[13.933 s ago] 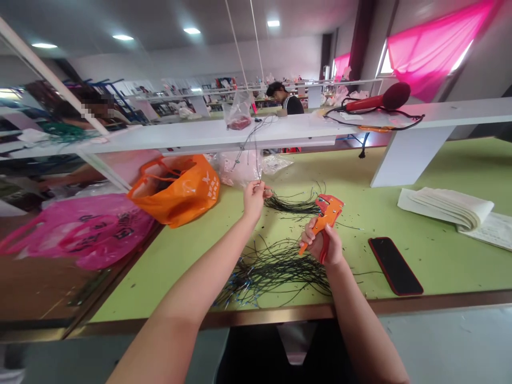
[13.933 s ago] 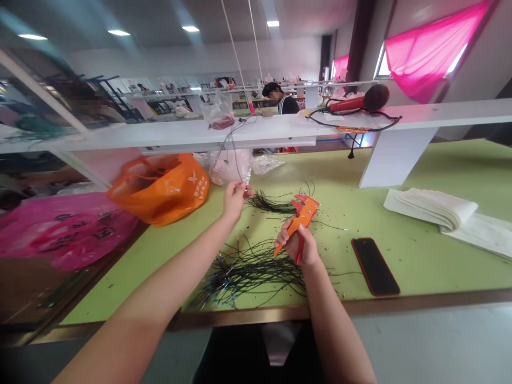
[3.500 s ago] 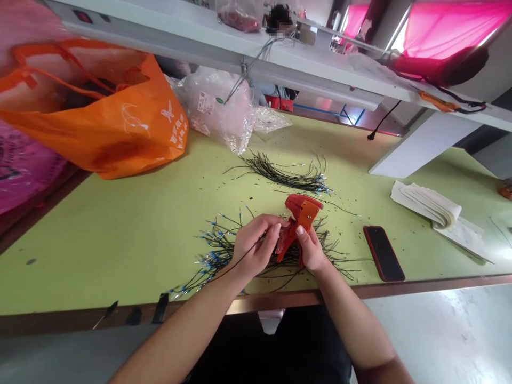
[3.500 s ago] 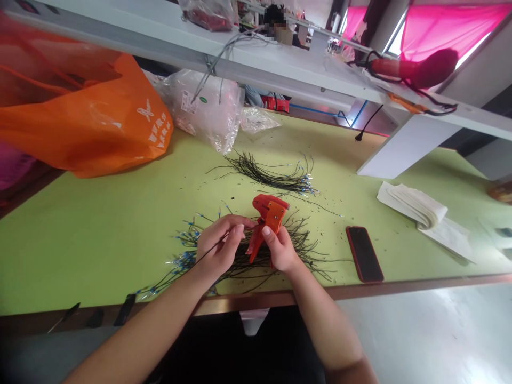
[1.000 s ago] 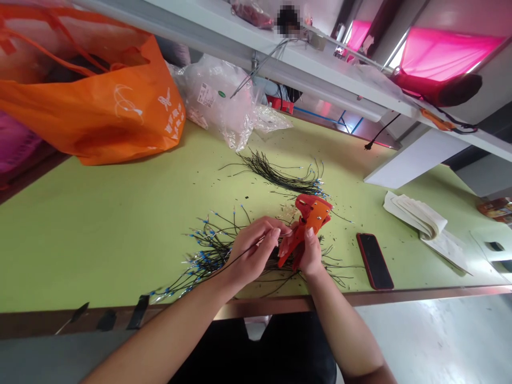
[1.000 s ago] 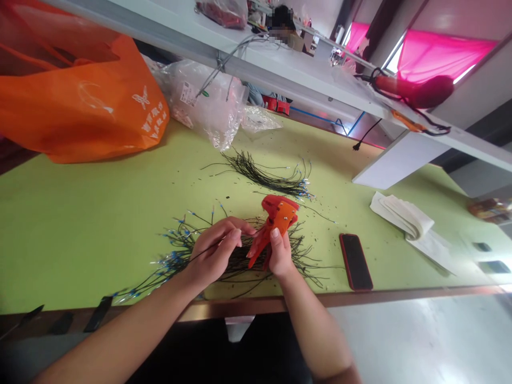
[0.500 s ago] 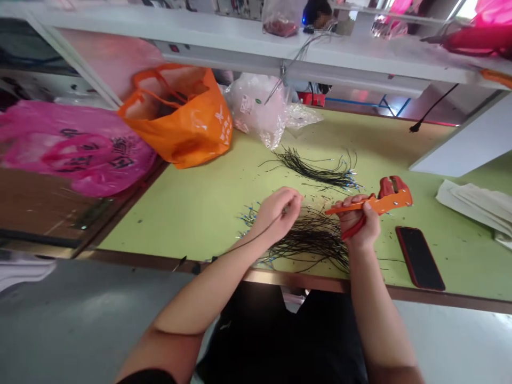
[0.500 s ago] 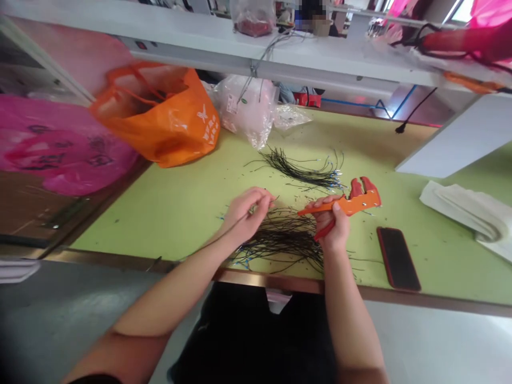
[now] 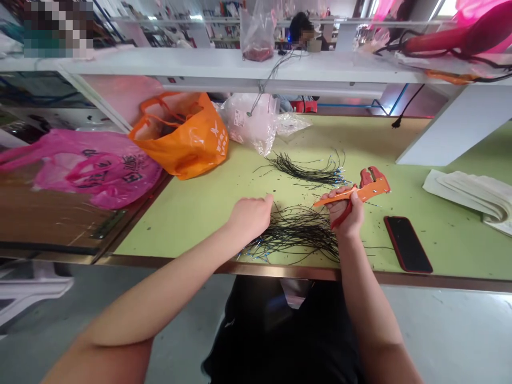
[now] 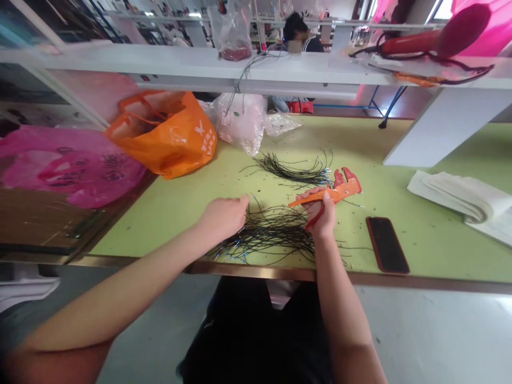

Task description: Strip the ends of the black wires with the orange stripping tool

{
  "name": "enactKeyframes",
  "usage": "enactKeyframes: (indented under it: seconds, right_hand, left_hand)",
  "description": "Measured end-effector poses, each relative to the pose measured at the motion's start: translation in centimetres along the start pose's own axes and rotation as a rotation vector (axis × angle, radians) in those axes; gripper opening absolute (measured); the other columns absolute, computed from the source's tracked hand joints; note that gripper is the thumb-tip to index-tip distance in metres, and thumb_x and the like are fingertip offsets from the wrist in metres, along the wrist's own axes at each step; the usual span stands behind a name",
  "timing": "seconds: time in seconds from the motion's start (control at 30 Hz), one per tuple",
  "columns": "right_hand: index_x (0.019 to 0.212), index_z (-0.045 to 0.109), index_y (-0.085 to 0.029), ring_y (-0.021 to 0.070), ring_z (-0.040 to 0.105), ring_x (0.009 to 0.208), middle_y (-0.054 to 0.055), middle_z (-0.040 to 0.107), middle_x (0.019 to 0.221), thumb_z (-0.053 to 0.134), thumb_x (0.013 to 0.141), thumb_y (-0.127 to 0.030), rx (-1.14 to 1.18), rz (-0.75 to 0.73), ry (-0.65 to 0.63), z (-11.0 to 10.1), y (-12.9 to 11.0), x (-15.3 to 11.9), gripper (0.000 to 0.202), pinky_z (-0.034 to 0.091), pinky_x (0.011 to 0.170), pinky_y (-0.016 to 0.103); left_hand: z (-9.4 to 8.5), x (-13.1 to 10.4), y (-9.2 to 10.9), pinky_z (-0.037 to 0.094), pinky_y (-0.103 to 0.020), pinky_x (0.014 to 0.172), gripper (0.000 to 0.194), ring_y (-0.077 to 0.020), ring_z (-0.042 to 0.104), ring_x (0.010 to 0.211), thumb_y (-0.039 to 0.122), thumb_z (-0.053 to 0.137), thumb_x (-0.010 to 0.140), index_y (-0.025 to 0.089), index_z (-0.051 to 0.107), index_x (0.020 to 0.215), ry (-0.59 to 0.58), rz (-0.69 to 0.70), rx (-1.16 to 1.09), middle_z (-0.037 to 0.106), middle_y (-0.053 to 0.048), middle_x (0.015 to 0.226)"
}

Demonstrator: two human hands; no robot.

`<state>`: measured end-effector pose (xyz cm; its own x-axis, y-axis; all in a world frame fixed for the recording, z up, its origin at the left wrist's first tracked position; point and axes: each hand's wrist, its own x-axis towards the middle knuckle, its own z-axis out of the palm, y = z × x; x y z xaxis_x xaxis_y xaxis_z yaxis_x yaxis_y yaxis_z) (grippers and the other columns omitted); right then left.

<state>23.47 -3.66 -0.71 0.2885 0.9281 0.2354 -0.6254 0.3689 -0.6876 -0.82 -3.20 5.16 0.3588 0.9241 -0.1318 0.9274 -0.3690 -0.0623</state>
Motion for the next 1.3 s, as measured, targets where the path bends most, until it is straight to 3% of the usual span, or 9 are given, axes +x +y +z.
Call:
enactKeyframes:
  seconds: [0.07, 0.13, 0.43, 0.7, 0.83, 0.93, 1.07, 1.2, 1.3]
  right_hand:
    - [0.081, 0.066, -0.021, 0.0219, 0.071, 0.069, 0.002, 0.068, 0.072, 0.072, 0.081, -0.052, 0.011, -0.016, 0.021, -0.2, -0.1, 0.2, 0.032, 0.064, 0.076, 0.045]
    - [0.080, 0.065, -0.021, 0.0209, 0.071, 0.069, 0.003, 0.067, 0.072, 0.071, 0.083, -0.052, 0.024, -0.034, 0.053, -0.4, -0.4, 0.4, 0.032, 0.064, 0.074, 0.042]
    - [0.079, 0.063, -0.021, 0.0156, 0.069, 0.070, 0.000, 0.063, 0.074, 0.055, 0.092, -0.047, 0.177, -0.196, 0.232, -3.1, -4.5, 1.7, 0.029, 0.062, 0.070, 0.031]
    - [0.078, 0.063, -0.023, 0.0168, 0.068, 0.072, 0.000, 0.063, 0.074, 0.058, 0.089, -0.048, 0.152, -0.172, 0.236, -2.8, -3.8, 1.6, 0.028, 0.062, 0.072, 0.034]
    - [0.076, 0.063, -0.024, 0.0175, 0.067, 0.073, 0.000, 0.063, 0.074, 0.057, 0.089, -0.046, 0.113, -0.162, 0.247, -2.1, -3.7, 1.3, 0.027, 0.062, 0.075, 0.035]
    - [0.076, 0.062, -0.023, 0.0169, 0.066, 0.073, 0.000, 0.061, 0.075, 0.057, 0.090, -0.048, 0.123, -0.143, 0.266, -1.8, -3.9, 1.2, 0.028, 0.062, 0.078, 0.035]
    - [0.078, 0.061, -0.023, 0.0174, 0.066, 0.074, 0.000, 0.061, 0.075, 0.058, 0.090, -0.048, 0.114, -0.133, 0.240, -1.8, -3.8, 1.1, 0.028, 0.061, 0.079, 0.037]
    - [0.079, 0.061, -0.023, 0.0178, 0.067, 0.075, 0.000, 0.062, 0.076, 0.058, 0.090, -0.048, 0.103, -0.128, 0.228, -1.8, -3.5, 1.1, 0.027, 0.061, 0.080, 0.038]
    - [0.079, 0.062, -0.022, 0.0170, 0.068, 0.076, 0.000, 0.063, 0.076, 0.058, 0.090, -0.047, 0.104, -0.128, 0.222, -1.7, -3.2, 1.0, 0.027, 0.061, 0.080, 0.036]
  left_hand:
    - [1.2, 0.7, 0.0, 0.053, -0.044, 0.075, 0.039, -0.0366, 0.074, 0.088, 0.010, 0.040, 0.090, 0.010, 0.059, 0.125, -0.187, -0.021, 0.018, 0.076, -0.021, 0.092]
    - [2.3, 1.1, -0.2, 0.053, -0.043, 0.072, 0.040, -0.0379, 0.074, 0.091, 0.015, 0.041, 0.092, 0.010, 0.059, 0.127, -0.269, -0.033, 0.004, 0.076, -0.022, 0.098]
    - [3.2, 0.4, -3.6, 0.050, -0.038, 0.074, 0.036, -0.0311, 0.071, 0.096, 0.045, 0.046, 0.093, 0.020, 0.060, 0.115, -0.302, -0.041, -0.210, 0.075, -0.014, 0.113]
    - [4.2, 0.7, -5.1, 0.047, -0.031, 0.068, 0.042, -0.0210, 0.065, 0.075, 0.058, 0.039, 0.095, 0.022, 0.058, 0.087, -0.405, 0.023, -0.654, 0.074, -0.005, 0.088]
    - [5.2, -0.1, -5.6, 0.052, -0.034, 0.083, 0.038, -0.0245, 0.070, 0.093, 0.055, 0.050, 0.091, 0.022, 0.066, 0.103, -0.274, 0.039, -0.713, 0.076, -0.008, 0.105]
    - [5.8, -0.4, -7.1, 0.054, -0.038, 0.094, 0.042, -0.0258, 0.069, 0.113, 0.052, 0.054, 0.091, 0.024, 0.066, 0.119, -0.216, 0.034, -0.931, 0.073, -0.011, 0.126]
    - [6.1, -0.8, -8.3, 0.055, -0.040, 0.099, 0.039, -0.0247, 0.068, 0.119, 0.044, 0.053, 0.093, 0.022, 0.067, 0.121, -0.139, -0.010, -1.143, 0.070, -0.013, 0.134]
    - [6.5, -2.1, -5.4, 0.052, -0.045, 0.101, 0.030, -0.0257, 0.068, 0.112, 0.032, 0.049, 0.098, 0.021, 0.072, 0.115, 0.189, -0.020, -0.744, 0.073, -0.011, 0.123]
    - [7.2, -2.8, -0.8, 0.052, -0.044, 0.095, 0.028, -0.0266, 0.066, 0.104, 0.028, 0.049, 0.102, 0.022, 0.076, 0.111, 0.225, 0.302, -0.415, 0.074, -0.011, 0.110]
